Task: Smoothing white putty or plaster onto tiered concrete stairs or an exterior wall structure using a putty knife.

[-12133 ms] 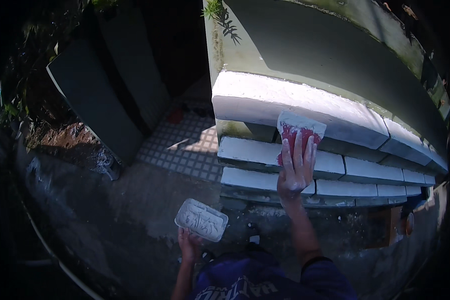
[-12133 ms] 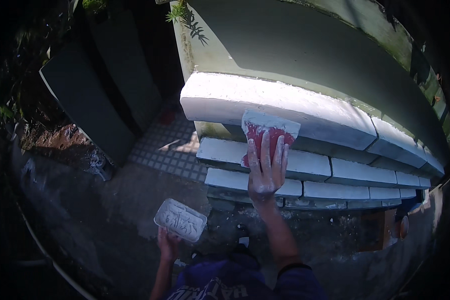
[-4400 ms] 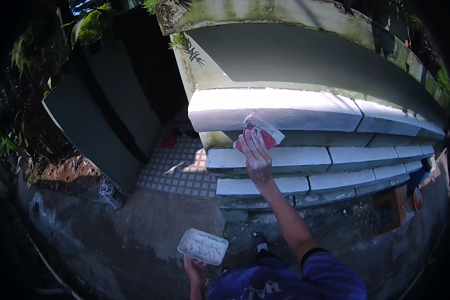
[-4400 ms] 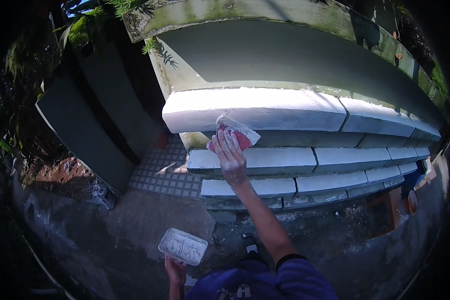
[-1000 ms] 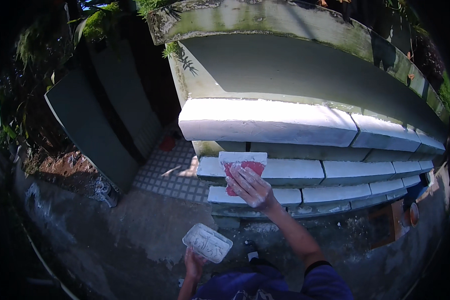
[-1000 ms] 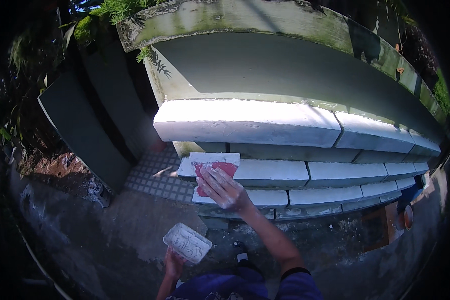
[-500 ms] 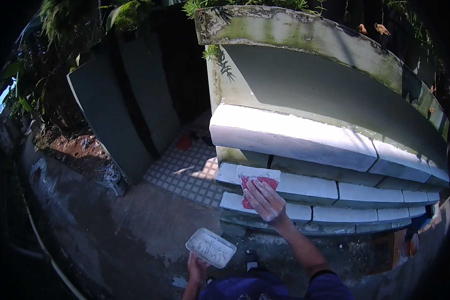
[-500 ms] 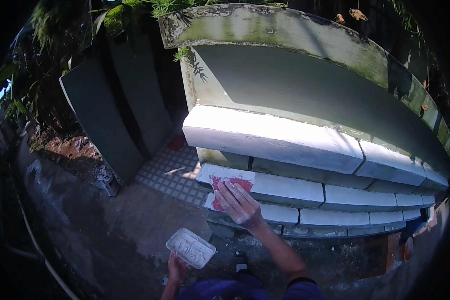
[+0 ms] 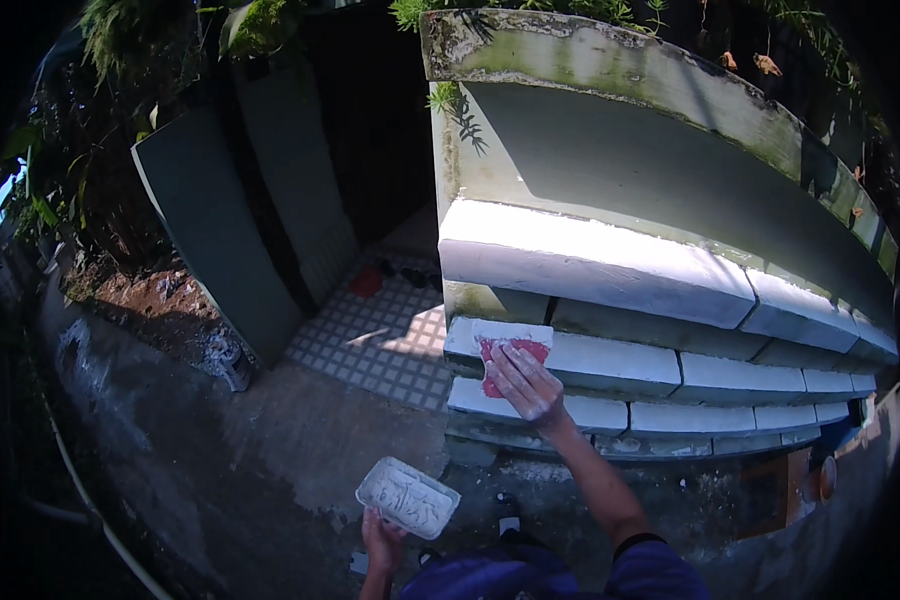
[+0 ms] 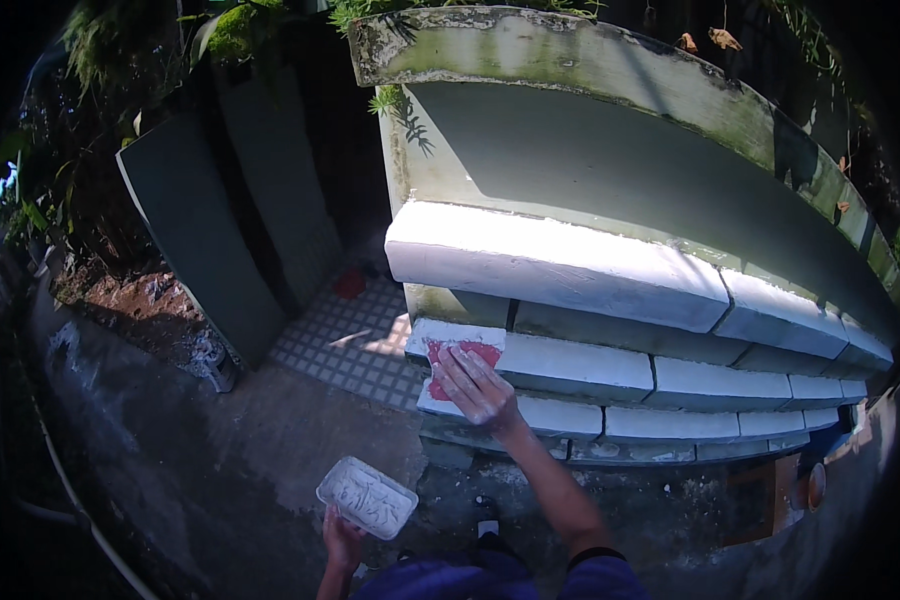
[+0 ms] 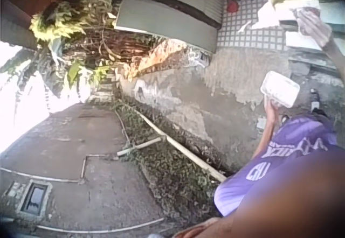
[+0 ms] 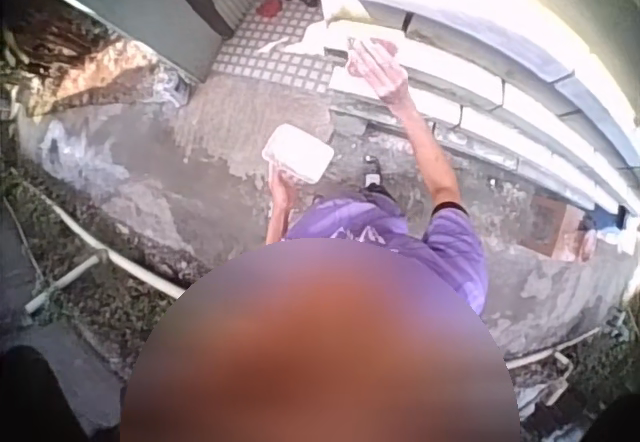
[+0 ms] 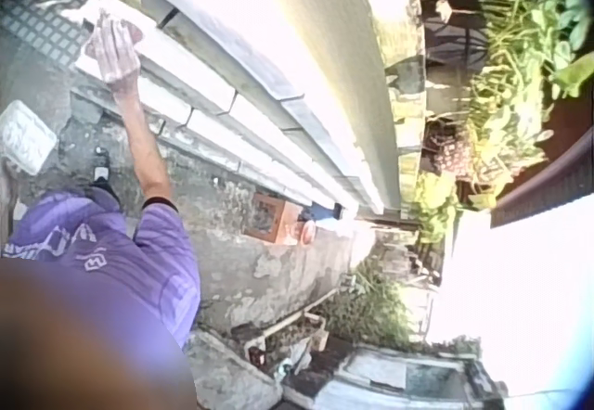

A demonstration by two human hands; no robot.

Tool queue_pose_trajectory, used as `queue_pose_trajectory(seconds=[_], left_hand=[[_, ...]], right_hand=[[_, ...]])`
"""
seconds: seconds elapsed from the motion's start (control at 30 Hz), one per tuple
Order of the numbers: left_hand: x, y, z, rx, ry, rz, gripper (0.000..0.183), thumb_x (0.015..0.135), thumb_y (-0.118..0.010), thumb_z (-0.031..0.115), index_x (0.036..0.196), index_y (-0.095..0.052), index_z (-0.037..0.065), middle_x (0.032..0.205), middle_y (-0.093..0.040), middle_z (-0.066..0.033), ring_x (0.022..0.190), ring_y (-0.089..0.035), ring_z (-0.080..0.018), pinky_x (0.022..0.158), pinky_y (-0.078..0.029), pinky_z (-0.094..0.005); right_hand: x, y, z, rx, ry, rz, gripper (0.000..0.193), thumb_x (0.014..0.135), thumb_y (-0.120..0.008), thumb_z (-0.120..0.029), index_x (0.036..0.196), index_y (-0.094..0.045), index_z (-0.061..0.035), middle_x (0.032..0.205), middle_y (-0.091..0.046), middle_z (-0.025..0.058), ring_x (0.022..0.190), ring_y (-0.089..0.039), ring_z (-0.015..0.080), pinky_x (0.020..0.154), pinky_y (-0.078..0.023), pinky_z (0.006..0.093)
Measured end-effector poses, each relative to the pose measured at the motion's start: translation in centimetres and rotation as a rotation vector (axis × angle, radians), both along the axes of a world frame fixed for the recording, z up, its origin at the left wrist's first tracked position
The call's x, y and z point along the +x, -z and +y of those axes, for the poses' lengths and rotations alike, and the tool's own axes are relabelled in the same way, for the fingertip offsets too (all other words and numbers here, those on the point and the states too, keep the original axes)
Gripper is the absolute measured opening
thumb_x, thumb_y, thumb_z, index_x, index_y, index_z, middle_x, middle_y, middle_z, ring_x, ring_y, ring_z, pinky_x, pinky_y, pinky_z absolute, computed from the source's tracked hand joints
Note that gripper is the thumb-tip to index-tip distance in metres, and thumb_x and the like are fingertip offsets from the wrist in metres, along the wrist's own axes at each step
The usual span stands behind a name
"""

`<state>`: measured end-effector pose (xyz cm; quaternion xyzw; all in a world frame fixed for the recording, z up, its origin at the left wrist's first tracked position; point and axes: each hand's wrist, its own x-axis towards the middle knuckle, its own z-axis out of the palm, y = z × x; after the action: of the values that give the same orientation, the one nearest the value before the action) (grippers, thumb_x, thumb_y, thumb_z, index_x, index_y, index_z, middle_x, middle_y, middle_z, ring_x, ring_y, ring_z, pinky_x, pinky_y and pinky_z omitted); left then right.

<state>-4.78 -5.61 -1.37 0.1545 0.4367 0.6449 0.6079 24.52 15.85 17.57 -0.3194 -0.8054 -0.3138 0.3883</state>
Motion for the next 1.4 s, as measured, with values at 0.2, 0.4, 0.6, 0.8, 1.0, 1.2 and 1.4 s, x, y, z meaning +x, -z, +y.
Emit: queue_pose_trajectory(seconds=[0.2, 0.4, 0.6, 0.8, 1.0, 1.2, 1.4], left_hand=[[-1.5, 0.5, -1.3, 0.040, -0.094, -0.054, 0.055, 0.098, -0.050, 0.042, 0.141, -0.034, 0.011, 0.135, -0.049, -0.0109, 0.119, -0.055, -0.0302, 0.089, -0.050, -0.0513], [-1.9, 0.7, -1.7, 0.046, -0.097, -0.008, 0.056, 0.097, -0.050, 0.043, 0.141, -0.034, 0.011, 0.137, -0.048, -0.0107, 0.120, -0.054, -0.0304, 0.092, -0.048, -0.0509], [-1.9, 0.1, -2.3, 0.012, -0.123, 0.014, 0.057, 0.096, -0.052, 0.045, 0.139, -0.036, 0.011, 0.135, -0.049, -0.0101, 0.118, -0.055, -0.0291, 0.088, -0.050, -0.0483], [-1.2, -0.2, -2.0, 0.031, -0.164, 0.013, 0.058, 0.096, -0.051, 0.046, 0.140, -0.035, 0.011, 0.140, -0.046, -0.0107, 0.121, -0.053, -0.0316, 0.090, -0.049, -0.0495], [-1.3, 0.5, -1.5, -0.024, -0.150, 0.037, 0.062, 0.096, -0.051, 0.047, 0.143, -0.032, 0.012, 0.144, -0.041, -0.0110, 0.124, -0.050, -0.0339, 0.094, -0.045, -0.0537], [-0.5, 0.6, -1.1, -0.059, -0.193, 0.060, 0.063, 0.095, -0.051, 0.049, 0.144, -0.032, 0.013, 0.145, -0.039, -0.0108, 0.127, -0.047, -0.0350, 0.095, -0.044, -0.0551], [1.3, -0.2, -0.2, -0.006, -0.140, 0.048, 0.065, 0.095, -0.052, 0.049, 0.144, -0.031, 0.013, 0.146, -0.038, -0.0106, 0.126, -0.047, -0.0352, 0.095, -0.043, -0.0556]], right_hand=[[1.5, -4.0, 0.4, 0.155, 0.259, 0.158, 0.034, 0.083, -0.059, -0.006, 0.116, -0.067, -0.0055, 0.125, -0.064, 0.0127, 0.119, -0.059, 0.0310, 0.101, -0.047, 0.0442], [-0.7, 1.7, 0.4, -0.178, 0.095, -0.037, 0.039, 0.084, -0.056, -0.008, 0.122, -0.065, -0.0100, 0.132, -0.060, 0.0089, 0.123, -0.056, 0.0250, 0.106, -0.043, 0.0397], [0.8, -5.2, -1.5, 0.103, 0.090, 0.200, 0.038, 0.082, -0.060, -0.004, 0.119, -0.067, -0.0082, 0.127, -0.064, 0.0096, 0.118, -0.061, 0.0254, 0.102, -0.048, 0.0391], [3.0, -3.1, 1.3, 0.069, 0.283, 0.259, 0.037, 0.080, -0.059, -0.004, 0.116, -0.069, -0.0070, 0.124, -0.065, 0.0097, 0.117, -0.061, 0.0261, 0.100, -0.049, 0.0388], [-1.0, -1.1, -1.2, -0.153, 0.004, 0.175, 0.038, 0.080, -0.059, -0.005, 0.117, -0.068, -0.0078, 0.122, -0.066, 0.0093, 0.115, -0.063, 0.0244, 0.100, -0.050, 0.0382], [2.7, -6.1, -0.8, 0.016, 0.154, 0.392, 0.043, 0.077, -0.058, 0.005, 0.116, -0.069, -0.0073, 0.126, -0.064, 0.0108, 0.118, -0.060, 0.0255, 0.102, -0.047, 0.0402], [4.7, 1.0, 1.0, -0.137, 0.123, 0.149, 0.033, 0.080, -0.062, -0.004, 0.112, -0.071, -0.0074, 0.120, -0.067, 0.0096, 0.113, -0.064, 0.0250, 0.100, -0.050, 0.0395]])
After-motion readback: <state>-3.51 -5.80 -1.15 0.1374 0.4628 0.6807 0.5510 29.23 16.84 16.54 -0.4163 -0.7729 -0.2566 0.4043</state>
